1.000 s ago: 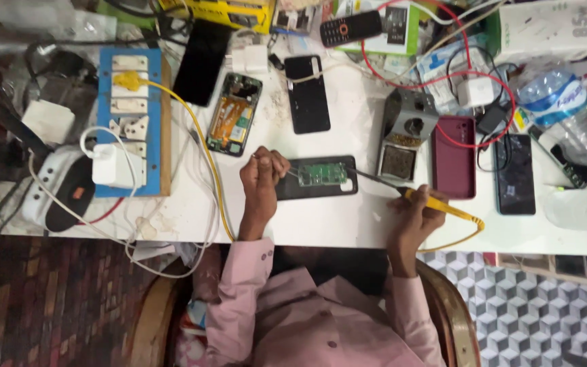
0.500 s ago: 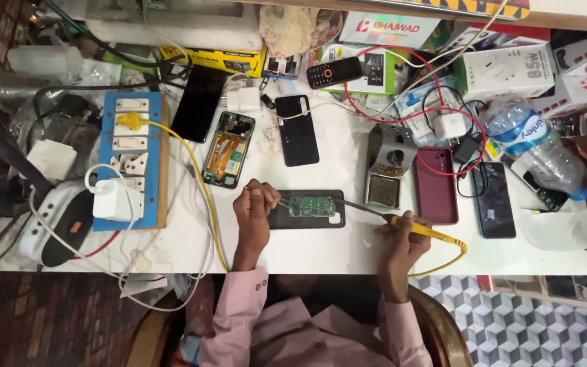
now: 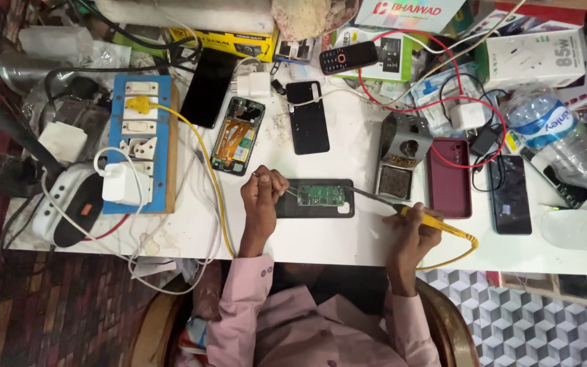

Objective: The person uses a soldering iron and tweezers to work on a smartphone motherboard placed on a workbench. They repeatedly apply heat to small areas of the circuit board while manipulating components with tweezers.

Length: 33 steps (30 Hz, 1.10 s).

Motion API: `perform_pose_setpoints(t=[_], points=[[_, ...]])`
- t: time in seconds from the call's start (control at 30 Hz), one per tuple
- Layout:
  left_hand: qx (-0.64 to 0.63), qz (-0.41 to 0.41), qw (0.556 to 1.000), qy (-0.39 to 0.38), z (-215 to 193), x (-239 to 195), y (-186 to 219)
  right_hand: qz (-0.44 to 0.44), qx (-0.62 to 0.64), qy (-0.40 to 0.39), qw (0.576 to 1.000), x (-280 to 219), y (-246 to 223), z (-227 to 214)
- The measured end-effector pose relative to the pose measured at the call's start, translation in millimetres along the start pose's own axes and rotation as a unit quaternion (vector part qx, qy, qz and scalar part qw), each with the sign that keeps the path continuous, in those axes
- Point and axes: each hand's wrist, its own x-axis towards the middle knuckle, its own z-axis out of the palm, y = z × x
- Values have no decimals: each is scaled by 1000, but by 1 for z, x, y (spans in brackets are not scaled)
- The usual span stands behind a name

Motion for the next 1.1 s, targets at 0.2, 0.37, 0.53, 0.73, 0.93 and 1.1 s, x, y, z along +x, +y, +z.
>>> perform_pose_setpoints(t=[0.2,0.37,0.53,0.73,0.93,1.1], points=[[-33,25,999,-25,1,2,-1,3,-7,-4,1000,1,1,2],[-21,14,1000,-16,0,-1,1,-7,-10,-13,1000,-1,4,-1],[-30,4,999,-17,0,0,0,20,39,44,998,1,14,-3],[-34,4,999,-11,0,0,-2,14,-5,43,999,-1,12,-5],[-26,-12,1000,0,-1,1,-4,27,-28,23,999,0,6,-3],[-41,-12,999,-7,-4,3,-5,44,23,83,995,3,16,-1]])
